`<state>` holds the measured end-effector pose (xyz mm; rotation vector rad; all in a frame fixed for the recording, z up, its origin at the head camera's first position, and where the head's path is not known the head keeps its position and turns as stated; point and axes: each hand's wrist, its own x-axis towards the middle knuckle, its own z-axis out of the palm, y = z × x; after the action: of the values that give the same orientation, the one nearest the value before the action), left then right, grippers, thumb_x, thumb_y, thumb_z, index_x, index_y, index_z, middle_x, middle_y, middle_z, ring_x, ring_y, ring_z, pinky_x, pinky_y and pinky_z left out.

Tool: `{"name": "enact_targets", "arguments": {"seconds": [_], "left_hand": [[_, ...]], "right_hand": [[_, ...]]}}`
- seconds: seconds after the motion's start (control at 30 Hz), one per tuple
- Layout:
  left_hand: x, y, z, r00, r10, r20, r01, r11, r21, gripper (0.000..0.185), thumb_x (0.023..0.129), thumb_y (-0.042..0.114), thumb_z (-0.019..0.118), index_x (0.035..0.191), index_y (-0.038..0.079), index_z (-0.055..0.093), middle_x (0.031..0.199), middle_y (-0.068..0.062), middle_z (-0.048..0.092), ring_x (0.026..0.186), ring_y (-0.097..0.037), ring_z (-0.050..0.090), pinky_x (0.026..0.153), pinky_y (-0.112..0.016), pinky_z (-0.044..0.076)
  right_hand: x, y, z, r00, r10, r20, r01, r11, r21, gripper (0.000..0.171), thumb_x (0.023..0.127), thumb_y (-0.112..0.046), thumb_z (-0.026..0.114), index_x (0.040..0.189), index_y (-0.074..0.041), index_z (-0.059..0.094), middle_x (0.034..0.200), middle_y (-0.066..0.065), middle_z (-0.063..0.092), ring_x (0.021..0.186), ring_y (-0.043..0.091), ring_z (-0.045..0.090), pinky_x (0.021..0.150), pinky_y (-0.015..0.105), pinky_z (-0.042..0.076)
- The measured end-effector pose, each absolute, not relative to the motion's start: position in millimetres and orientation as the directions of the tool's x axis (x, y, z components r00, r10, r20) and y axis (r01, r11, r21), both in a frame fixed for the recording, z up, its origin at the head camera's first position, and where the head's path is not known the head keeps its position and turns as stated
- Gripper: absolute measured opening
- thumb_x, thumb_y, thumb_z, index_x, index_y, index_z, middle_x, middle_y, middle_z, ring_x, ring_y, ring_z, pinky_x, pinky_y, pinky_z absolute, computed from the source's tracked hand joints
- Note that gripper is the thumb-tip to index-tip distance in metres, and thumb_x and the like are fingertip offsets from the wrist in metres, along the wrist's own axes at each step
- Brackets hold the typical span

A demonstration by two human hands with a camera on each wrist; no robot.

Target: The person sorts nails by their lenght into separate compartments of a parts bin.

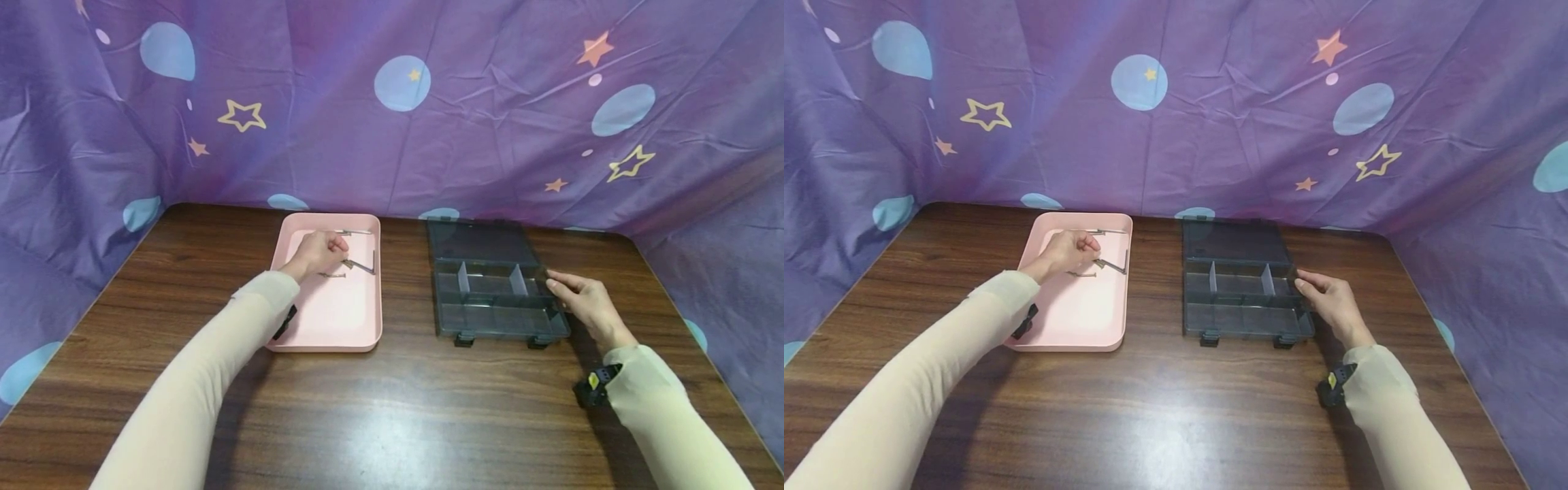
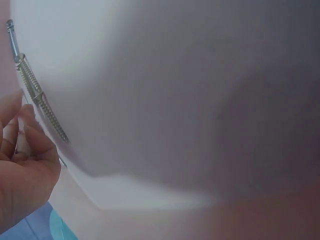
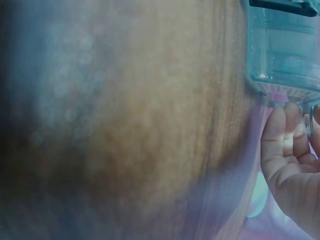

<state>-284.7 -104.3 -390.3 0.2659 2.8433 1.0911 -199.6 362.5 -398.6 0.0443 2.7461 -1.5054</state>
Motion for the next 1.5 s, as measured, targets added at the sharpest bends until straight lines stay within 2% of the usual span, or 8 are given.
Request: {"name": "enact_targets", "arguments": {"seconds": [0.33, 0.57, 0.77, 0.87, 1.13, 1.33, 1.4, 1.5], "left_hand": [[-286.0, -102.7, -394.2, -0.979, 0.206, -0.004, 0.154, 0.740, 0.655, 0.010, 0.084, 0.008, 0.063, 0.091, 0.003, 0.068, 0.085, -0.009, 0.068, 0.076, -0.016, 0.056, 0.071, -0.024, 0.043], [-285.1, -102.3, -393.3, -0.979, 0.204, -0.002, 0.157, 0.759, 0.632, 0.009, 0.084, 0.009, 0.065, 0.090, 0.004, 0.069, 0.085, -0.008, 0.068, 0.080, -0.019, 0.057, 0.075, -0.029, 0.044], [-284.9, -102.9, -392.8, -0.975, 0.222, -0.015, 0.167, 0.774, 0.611, 0.008, 0.085, 0.011, 0.065, 0.090, 0.005, 0.067, 0.085, -0.008, 0.068, 0.080, -0.019, 0.056, 0.078, -0.031, 0.043], [-285.0, -103.7, -393.8, -0.972, 0.234, -0.010, 0.181, 0.780, 0.600, 0.009, 0.085, 0.011, 0.064, 0.090, 0.005, 0.067, 0.086, -0.008, 0.069, 0.081, -0.019, 0.057, 0.078, -0.031, 0.043], [-282.4, -103.7, -392.5, -0.973, 0.229, -0.035, 0.160, 0.775, 0.611, 0.010, 0.084, 0.013, 0.065, 0.090, 0.005, 0.068, 0.079, -0.005, 0.065, 0.076, -0.017, 0.053, 0.074, -0.028, 0.041], [-280.7, -102.9, -390.3, -0.972, 0.228, -0.052, 0.148, 0.773, 0.616, 0.010, 0.084, 0.013, 0.066, 0.090, 0.006, 0.068, 0.078, -0.004, 0.065, 0.076, -0.016, 0.052, 0.075, -0.029, 0.042], [-280.3, -102.7, -389.5, -0.972, 0.229, -0.062, 0.142, 0.771, 0.620, 0.009, 0.083, 0.012, 0.066, 0.090, 0.005, 0.068, 0.076, -0.003, 0.065, 0.074, -0.015, 0.052, 0.073, -0.027, 0.042], [-280.5, -103.1, -389.0, -0.969, 0.233, -0.079, 0.135, 0.771, 0.622, 0.009, 0.083, 0.011, 0.066, 0.089, 0.005, 0.068, 0.074, -0.002, 0.064, 0.071, -0.013, 0.051, 0.069, -0.024, 0.040]], "right_hand": [[-200.0, 362.9, -398.5, -1.000, 0.025, -0.019, 0.029, 0.546, -0.837, 0.056, 0.095, -0.030, 0.054, 0.134, 0.008, 0.043, 0.097, -0.032, 0.054, 0.079, -0.010, 0.054, 0.064, 0.014, 0.048], [-200.5, 361.8, -397.3, -0.999, 0.028, -0.036, 0.045, 0.597, -0.801, 0.054, 0.096, -0.033, 0.051, 0.135, 0.004, 0.044, 0.130, 0.012, 0.053, 0.081, -0.010, 0.055, 0.066, 0.014, 0.049], [-200.4, 363.0, -398.6, -0.999, 0.036, -0.038, 0.052, 0.557, -0.829, 0.055, 0.095, -0.031, 0.054, 0.134, 0.006, 0.044, 0.101, -0.029, 0.056, 0.079, -0.010, 0.055, 0.065, 0.014, 0.048], [-200.0, 363.3, -399.7, -0.998, 0.038, -0.040, 0.054, 0.543, -0.838, 0.055, 0.095, -0.032, 0.055, 0.134, 0.006, 0.045, 0.092, -0.037, 0.053, 0.077, -0.009, 0.055, 0.064, 0.014, 0.048], [-198.8, 362.8, -400.0, -0.998, 0.036, -0.042, 0.055, 0.543, -0.838, 0.056, 0.095, -0.032, 0.054, 0.134, 0.006, 0.044, 0.094, -0.035, 0.054, 0.076, -0.008, 0.055, 0.063, 0.015, 0.048], [-200.3, 362.6, -398.7, -0.998, 0.037, -0.049, 0.062, 0.604, -0.795, 0.056, 0.096, -0.035, 0.051, 0.136, 0.004, 0.044, 0.130, 0.012, 0.054, 0.081, -0.010, 0.054, 0.066, 0.014, 0.048], [-200.2, 362.5, -398.4, -0.998, 0.037, -0.048, 0.060, 0.606, -0.793, 0.056, 0.096, -0.035, 0.051, 0.136, 0.004, 0.044, 0.131, 0.014, 0.052, 0.081, -0.011, 0.054, 0.066, 0.014, 0.048], [-199.7, 362.9, -398.7, -0.998, 0.036, -0.042, 0.056, 0.581, -0.812, 0.056, 0.095, -0.034, 0.053, 0.135, 0.005, 0.044, 0.115, -0.014, 0.060, 0.079, -0.009, 0.055, 0.065, 0.014, 0.048]]}}
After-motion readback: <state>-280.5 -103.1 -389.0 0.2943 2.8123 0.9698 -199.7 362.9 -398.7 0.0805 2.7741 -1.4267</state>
